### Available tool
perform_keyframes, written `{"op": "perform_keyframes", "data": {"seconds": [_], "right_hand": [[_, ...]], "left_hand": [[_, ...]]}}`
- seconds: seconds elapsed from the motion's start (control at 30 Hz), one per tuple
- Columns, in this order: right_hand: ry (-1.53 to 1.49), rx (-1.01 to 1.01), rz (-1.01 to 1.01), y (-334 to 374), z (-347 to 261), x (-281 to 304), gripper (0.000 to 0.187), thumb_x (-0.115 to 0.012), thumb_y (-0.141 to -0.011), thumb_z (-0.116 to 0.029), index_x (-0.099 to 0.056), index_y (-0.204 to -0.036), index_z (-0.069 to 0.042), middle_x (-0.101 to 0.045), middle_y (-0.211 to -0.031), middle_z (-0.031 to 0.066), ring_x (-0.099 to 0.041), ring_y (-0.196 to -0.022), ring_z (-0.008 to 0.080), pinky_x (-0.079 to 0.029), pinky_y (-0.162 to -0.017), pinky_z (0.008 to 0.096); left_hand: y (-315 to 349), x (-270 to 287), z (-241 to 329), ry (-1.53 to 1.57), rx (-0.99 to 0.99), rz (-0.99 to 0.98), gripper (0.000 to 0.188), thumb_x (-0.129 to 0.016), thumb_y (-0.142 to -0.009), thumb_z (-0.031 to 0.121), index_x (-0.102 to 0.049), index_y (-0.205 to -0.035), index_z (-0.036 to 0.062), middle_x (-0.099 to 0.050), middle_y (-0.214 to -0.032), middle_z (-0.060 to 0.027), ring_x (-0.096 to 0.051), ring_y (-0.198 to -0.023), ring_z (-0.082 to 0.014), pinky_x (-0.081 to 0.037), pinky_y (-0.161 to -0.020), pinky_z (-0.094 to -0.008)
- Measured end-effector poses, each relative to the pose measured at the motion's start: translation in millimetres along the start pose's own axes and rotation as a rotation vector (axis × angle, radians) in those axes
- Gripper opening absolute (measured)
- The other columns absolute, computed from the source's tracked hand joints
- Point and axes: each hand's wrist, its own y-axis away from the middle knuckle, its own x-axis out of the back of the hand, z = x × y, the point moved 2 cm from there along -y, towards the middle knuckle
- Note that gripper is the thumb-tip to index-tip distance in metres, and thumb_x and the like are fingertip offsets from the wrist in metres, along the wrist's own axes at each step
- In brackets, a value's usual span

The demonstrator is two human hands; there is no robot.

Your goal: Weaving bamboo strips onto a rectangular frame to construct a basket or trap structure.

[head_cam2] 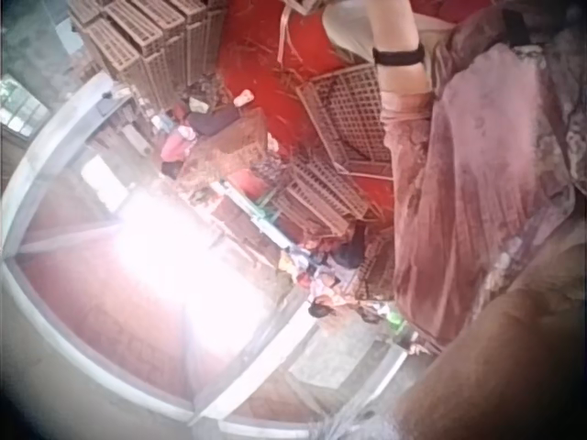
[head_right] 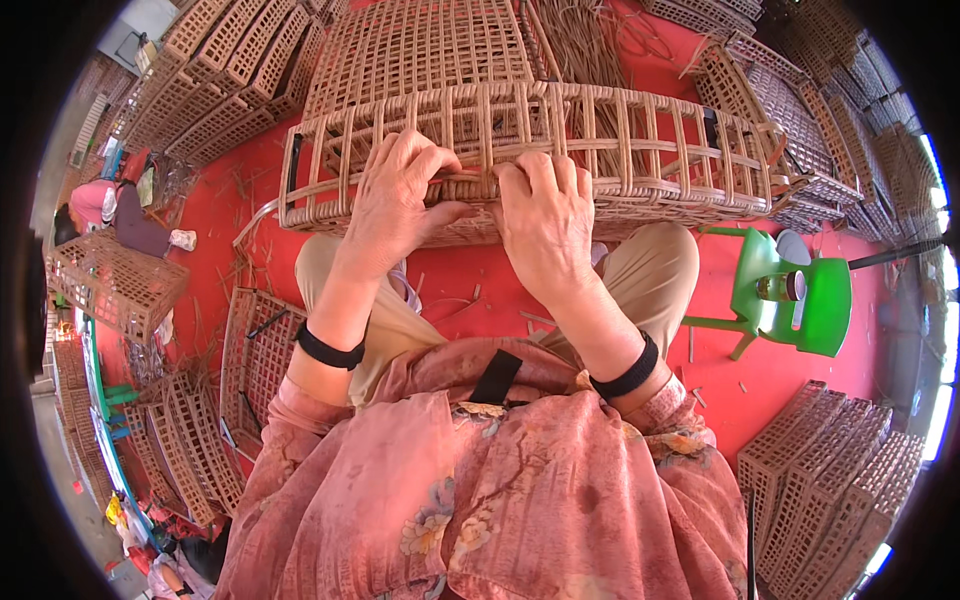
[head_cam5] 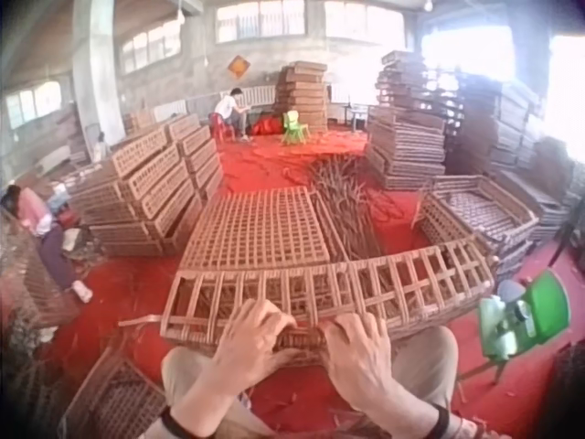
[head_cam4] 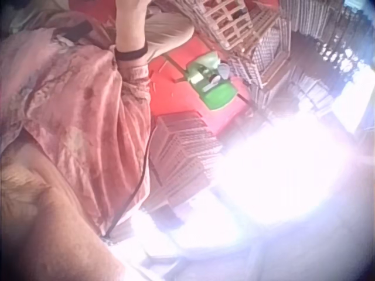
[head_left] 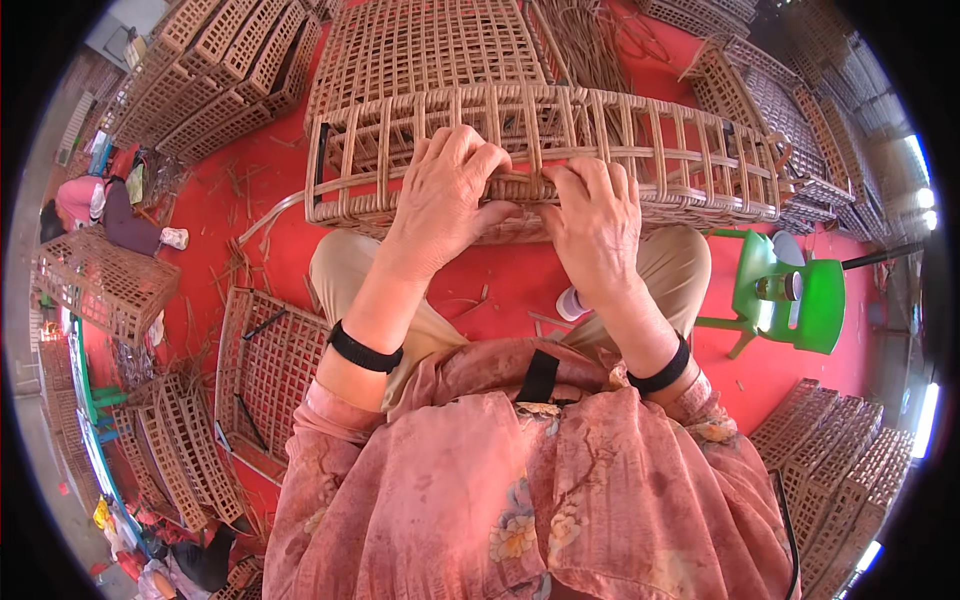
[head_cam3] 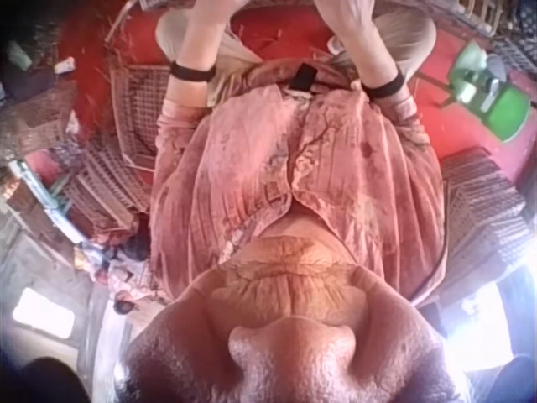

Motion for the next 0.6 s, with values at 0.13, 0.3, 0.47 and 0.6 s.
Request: {"op": "perform_keyframes", "data": {"seconds": [0.13,0.3,0.47,0.6], "right_hand": [[0.012,0.029,0.037,-0.5,-3.8,1.0,0.038,-0.077,-0.069,-0.011,-0.065,-0.105,-0.009,-0.054,-0.101,0.0058,-0.052,-0.097,0.0272,-0.042,-0.086,0.0406],[0.031,0.011,-0.035,-2.9,-8.4,2.0,0.041,-0.078,-0.067,-0.009,-0.064,-0.106,-0.009,-0.056,-0.102,0.0064,-0.054,-0.096,0.0281,-0.044,-0.086,0.0414],[0.032,0.111,-0.091,-15.7,-9.6,0.9,0.027,-0.074,-0.07,-0.01,-0.06,-0.094,-0.01,-0.054,-0.097,0.0072,-0.053,-0.092,0.0275,-0.044,-0.083,0.0404],[-0.065,0.142,-0.183,-29.2,-2.3,1.6,0.03,-0.077,-0.066,-0.007,-0.058,-0.09,-0.009,-0.055,-0.092,0.0082,-0.056,-0.09,0.0299,-0.047,-0.079,0.0421]], "left_hand": [[-0.9,-0.8,1.4,-0.019,-0.043,0.05,0.043,-0.085,-0.062,0.015,-0.06,-0.097,0.0096,-0.054,-0.091,-0.0047,-0.054,-0.091,-0.0271,-0.044,-0.084,-0.041],[-4.0,-1.1,0.6,-0.004,-0.011,0.016,0.043,-0.085,-0.062,0.013,-0.056,-0.094,0.0103,-0.052,-0.087,-0.0041,-0.054,-0.09,-0.0265,-0.043,-0.083,-0.0401],[-0.7,0.0,-0.1,0.009,0.018,0.007,0.046,-0.085,-0.061,0.009,-0.054,-0.095,0.0102,-0.051,-0.086,-0.0046,-0.055,-0.091,-0.0271,-0.042,-0.083,-0.0406],[0.6,-0.9,-1.4,0.01,-0.004,0.059,0.046,-0.084,-0.06,0.008,-0.054,-0.095,0.0096,-0.052,-0.087,-0.005,-0.055,-0.091,-0.0276,-0.042,-0.082,-0.0405]]}}
